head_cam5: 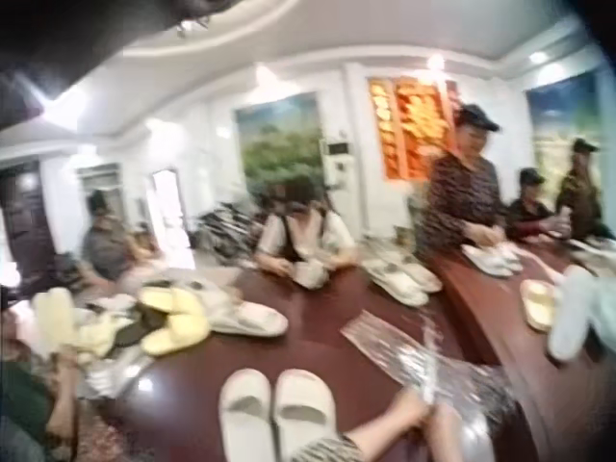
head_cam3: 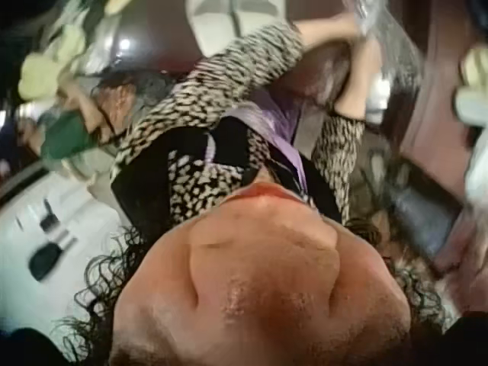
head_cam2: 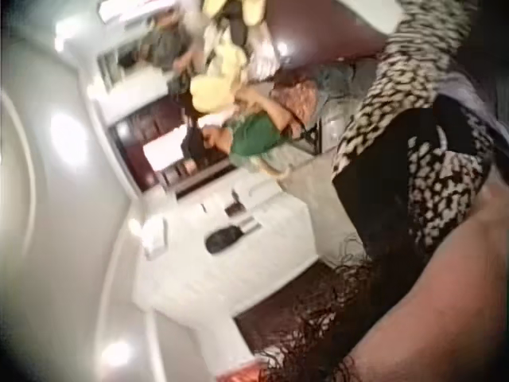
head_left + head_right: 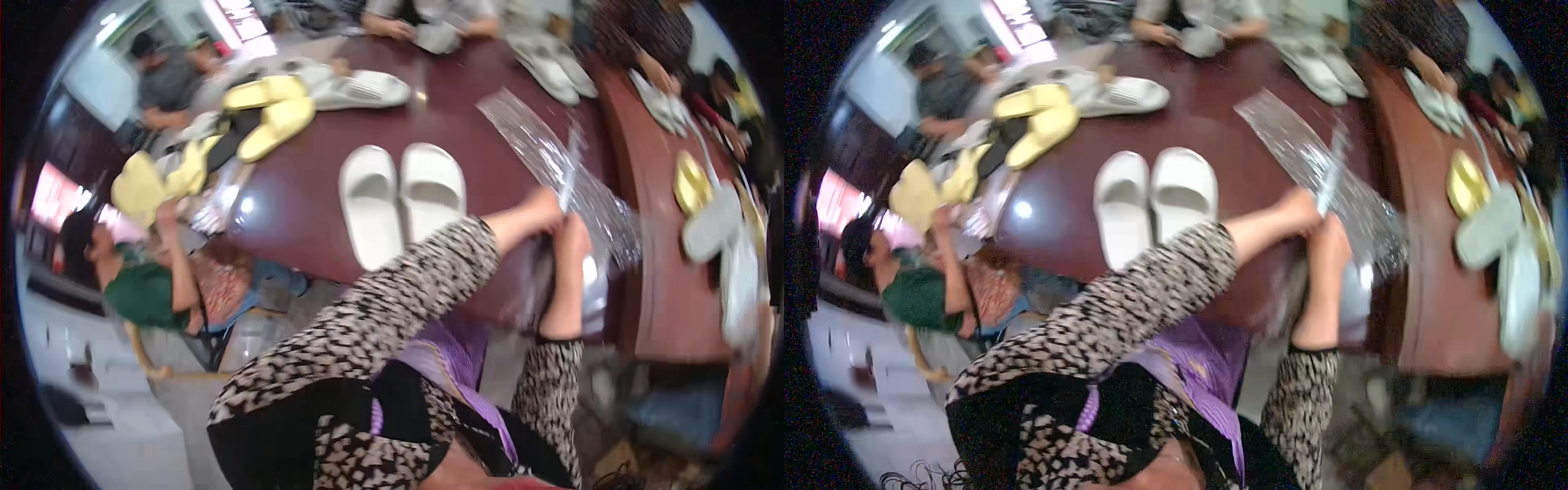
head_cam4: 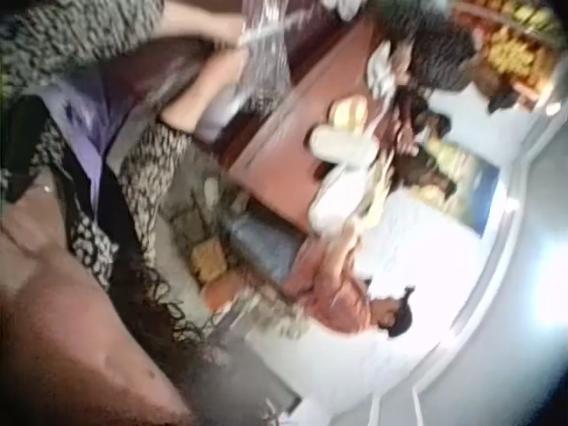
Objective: The person pairs slippers together by threading plastic ties through each pair and fastening them by hand.
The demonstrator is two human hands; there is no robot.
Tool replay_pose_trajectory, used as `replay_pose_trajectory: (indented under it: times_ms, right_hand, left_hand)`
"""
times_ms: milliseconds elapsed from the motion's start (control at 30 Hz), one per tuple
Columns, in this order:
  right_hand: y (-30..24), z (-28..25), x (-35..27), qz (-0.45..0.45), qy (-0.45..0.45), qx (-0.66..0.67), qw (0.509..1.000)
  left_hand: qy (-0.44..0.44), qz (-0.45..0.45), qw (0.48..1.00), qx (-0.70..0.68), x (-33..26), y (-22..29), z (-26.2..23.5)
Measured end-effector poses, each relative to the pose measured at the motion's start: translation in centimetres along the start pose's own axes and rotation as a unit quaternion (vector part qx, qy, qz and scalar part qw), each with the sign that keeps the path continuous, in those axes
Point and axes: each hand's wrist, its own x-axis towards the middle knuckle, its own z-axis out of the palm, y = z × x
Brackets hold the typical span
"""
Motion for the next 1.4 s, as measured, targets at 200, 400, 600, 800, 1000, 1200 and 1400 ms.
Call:
replay_pose_trajectory:
  times_ms: [200,400,600,800,1000,1200,1400]
  right_hand:
    - [0.4,-0.3,-0.5,-0.018,-0.017,0.023,0.999]
    - [-0.4,0.2,-0.2,-0.01,-0.008,0.013,1.0]
    - [0.4,0.5,0.4,-0.018,0.025,0.013,0.999]
    - [-0.4,1.3,0.4,-0.001,0.062,-0.015,0.998]
    - [0.6,2.0,0.6,-0.032,0.088,-0.035,0.995]
    - [-0.2,0.6,0.0,-0.001,0.075,-0.037,0.996]
    - [0.5,-0.9,0.7,-0.043,0.029,0.002,0.999]
  left_hand:
    - [0.013,-0.021,1.0,-0.012,-1.1,0.9,0.3]
    - [0.023,-0.079,0.995,-0.06,-3.5,2.1,-1.8]
    - [-0.04,-0.126,0.978,-0.159,-9.4,3.9,-4.3]
    - [-0.094,-0.143,0.923,-0.345,-17.7,0.5,-9.0]
    - [-0.143,-0.054,0.855,-0.495,-26.2,-2.1,-14.2]
    - [-0.027,0.019,0.822,-0.569,-33.0,-3.3,-19.7]
    - [0.107,0.142,0.784,-0.595,-35.4,-4.3,-22.8]
